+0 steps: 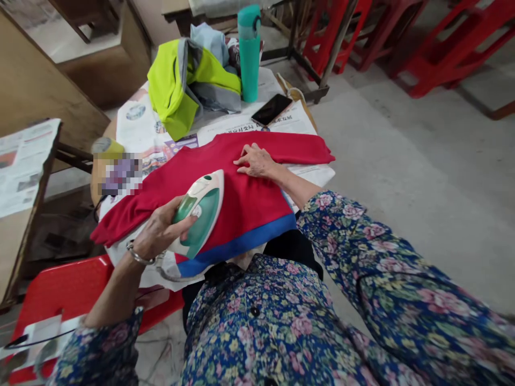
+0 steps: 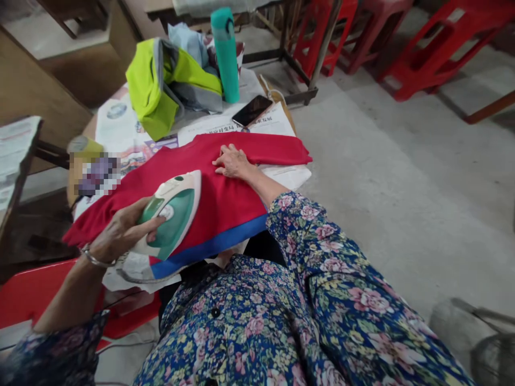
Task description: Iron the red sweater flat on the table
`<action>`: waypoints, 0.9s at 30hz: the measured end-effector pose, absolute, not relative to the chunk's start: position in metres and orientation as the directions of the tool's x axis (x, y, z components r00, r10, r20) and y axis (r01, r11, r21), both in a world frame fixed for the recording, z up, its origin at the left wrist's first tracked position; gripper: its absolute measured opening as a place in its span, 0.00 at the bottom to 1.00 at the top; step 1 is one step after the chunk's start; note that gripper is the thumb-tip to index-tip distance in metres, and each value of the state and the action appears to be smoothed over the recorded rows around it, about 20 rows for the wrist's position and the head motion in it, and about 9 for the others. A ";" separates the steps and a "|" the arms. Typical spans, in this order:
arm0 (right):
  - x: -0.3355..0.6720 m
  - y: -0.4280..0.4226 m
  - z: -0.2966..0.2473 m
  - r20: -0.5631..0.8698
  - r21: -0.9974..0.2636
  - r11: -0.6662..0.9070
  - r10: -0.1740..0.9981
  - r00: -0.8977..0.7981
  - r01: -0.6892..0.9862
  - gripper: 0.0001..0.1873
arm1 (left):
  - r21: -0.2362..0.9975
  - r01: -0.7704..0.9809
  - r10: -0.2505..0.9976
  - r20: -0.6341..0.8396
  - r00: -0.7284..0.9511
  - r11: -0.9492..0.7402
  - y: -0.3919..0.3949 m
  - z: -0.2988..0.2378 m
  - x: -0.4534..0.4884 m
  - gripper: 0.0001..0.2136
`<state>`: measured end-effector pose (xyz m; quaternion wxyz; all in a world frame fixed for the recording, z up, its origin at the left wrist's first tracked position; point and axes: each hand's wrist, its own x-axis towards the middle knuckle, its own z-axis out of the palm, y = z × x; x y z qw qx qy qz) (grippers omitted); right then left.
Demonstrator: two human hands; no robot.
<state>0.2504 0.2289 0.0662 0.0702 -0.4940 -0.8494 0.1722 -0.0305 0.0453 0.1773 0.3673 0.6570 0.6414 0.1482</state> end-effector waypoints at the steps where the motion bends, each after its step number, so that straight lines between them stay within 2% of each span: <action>1: 0.254 0.234 0.066 -0.054 -0.388 0.460 0.854 -0.517 0.799 0.20 | 0.675 0.736 0.938 -0.290 0.189 0.061 0.051 0.176 -0.026 0.25; 4: 0.262 0.245 0.064 -0.047 -0.459 0.463 0.840 -0.540 0.759 0.20 | 0.674 0.738 0.867 -0.362 0.343 -0.010 0.068 0.177 -0.014 0.26; 8: 0.268 0.253 0.059 -0.047 -0.520 0.459 0.827 -0.561 0.721 0.20 | 0.683 0.729 0.761 -0.455 0.463 -0.035 0.071 0.182 -0.001 0.25; 11: 0.269 0.255 0.056 -0.052 -0.536 0.446 0.830 -0.555 0.717 0.21 | 0.700 0.714 0.693 -0.519 0.501 0.009 0.062 0.184 0.006 0.26; 14: 0.270 0.251 0.055 -0.055 -0.530 0.425 0.846 -0.530 0.733 0.22 | 0.725 0.677 0.676 -0.561 0.478 0.122 0.053 0.187 0.012 0.27; 18: 0.273 0.245 0.050 -0.021 -0.530 0.430 0.855 -0.518 0.731 0.22 | 0.774 0.595 0.699 -0.549 0.459 0.217 0.053 0.185 0.015 0.24; 24: 0.278 0.253 0.036 0.027 -0.558 0.450 0.850 -0.527 0.697 0.22 | 0.890 0.430 0.857 -0.337 0.391 0.154 0.068 0.165 0.016 0.16; 27: 0.279 0.255 0.034 0.030 -0.566 0.455 0.845 -0.534 0.688 0.21 | 0.906 0.395 0.868 -0.314 0.386 0.152 0.062 0.158 0.022 0.14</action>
